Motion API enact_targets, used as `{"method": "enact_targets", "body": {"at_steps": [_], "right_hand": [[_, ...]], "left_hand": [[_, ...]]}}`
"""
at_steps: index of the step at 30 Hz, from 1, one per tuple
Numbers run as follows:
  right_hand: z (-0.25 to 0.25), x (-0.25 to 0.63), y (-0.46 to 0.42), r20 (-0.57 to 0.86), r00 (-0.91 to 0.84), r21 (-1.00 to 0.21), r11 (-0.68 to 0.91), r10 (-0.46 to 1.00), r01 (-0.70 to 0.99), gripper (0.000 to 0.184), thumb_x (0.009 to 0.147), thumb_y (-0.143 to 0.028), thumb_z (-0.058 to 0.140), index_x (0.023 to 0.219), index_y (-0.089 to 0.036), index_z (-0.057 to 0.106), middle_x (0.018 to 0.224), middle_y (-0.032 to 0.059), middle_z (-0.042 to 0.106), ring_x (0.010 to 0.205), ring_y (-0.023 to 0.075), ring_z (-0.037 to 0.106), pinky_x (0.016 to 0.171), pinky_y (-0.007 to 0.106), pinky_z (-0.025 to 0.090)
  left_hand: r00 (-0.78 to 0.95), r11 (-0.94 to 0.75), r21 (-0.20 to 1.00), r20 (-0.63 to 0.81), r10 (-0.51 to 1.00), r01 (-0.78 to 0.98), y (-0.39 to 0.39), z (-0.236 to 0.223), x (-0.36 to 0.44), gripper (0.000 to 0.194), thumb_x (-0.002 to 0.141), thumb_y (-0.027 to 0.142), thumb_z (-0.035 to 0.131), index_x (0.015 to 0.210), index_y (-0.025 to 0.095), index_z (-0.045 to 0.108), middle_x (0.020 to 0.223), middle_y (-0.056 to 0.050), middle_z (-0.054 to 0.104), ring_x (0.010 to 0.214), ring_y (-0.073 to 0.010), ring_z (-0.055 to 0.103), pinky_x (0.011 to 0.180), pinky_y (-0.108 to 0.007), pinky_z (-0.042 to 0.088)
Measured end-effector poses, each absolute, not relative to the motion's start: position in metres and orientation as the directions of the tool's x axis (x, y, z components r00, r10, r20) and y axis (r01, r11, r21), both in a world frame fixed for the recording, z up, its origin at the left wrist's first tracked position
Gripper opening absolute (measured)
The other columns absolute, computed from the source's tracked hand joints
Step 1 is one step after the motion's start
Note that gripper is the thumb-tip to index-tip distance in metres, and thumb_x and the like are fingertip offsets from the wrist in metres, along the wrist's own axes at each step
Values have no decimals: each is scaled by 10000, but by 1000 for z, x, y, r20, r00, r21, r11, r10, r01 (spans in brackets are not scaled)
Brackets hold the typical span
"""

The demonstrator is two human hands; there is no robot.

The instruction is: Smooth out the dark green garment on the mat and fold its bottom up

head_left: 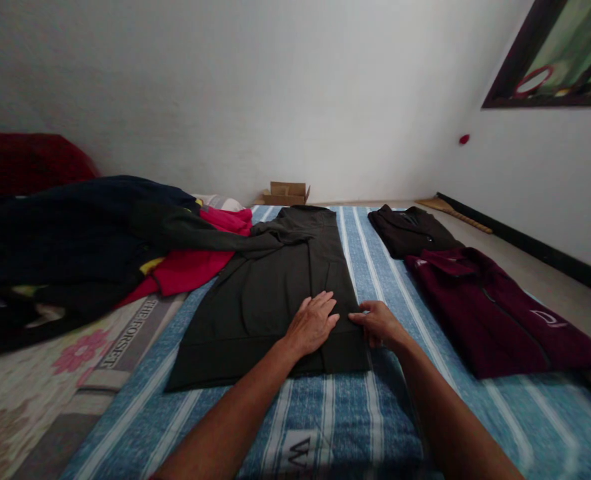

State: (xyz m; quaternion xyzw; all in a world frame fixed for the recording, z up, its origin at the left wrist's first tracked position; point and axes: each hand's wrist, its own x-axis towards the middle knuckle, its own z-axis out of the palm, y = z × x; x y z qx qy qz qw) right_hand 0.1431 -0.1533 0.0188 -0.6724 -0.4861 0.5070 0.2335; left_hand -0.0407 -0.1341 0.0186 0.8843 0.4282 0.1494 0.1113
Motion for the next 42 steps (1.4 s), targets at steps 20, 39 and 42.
{"method": "enact_targets", "body": {"at_steps": [20, 39, 42], "right_hand": [[19, 141, -145, -425, 68, -813, -413, 903, 410, 61, 791, -177, 515, 820, -148, 560, 324, -74, 450, 265, 110, 455, 274, 161, 282], [14, 134, -143, -367, 145, -866, -394, 919, 307, 77, 745, -190, 540, 675, -166, 561, 371, -74, 454, 261, 85, 408, 259, 179, 276], [14, 132, -144, -369, 158, -873, -400, 916, 280, 123, 754, -212, 520, 636, -176, 527, 350, -71, 427, 261, 92, 405, 258, 183, 274]], "left_hand": [[568, -637, 331, 287, 771, 697, -136, 15, -45, 286, 897, 215, 443, 1148, 161, 571, 1305, -109, 544, 1239, -196, 465, 1037, -406, 363], [648, -735, 288, 349, 677, 614, -213, 28, -79, 405, 714, 245, 654, 1089, 152, 531, 1235, -149, 562, 1177, -283, 498, 975, -465, 444], [626, -712, 254, 345, 699, 655, -224, 23, -85, 529, 711, 255, 640, 1198, 151, 461, 1310, -179, 498, 1217, -307, 461, 961, -484, 447]]}}
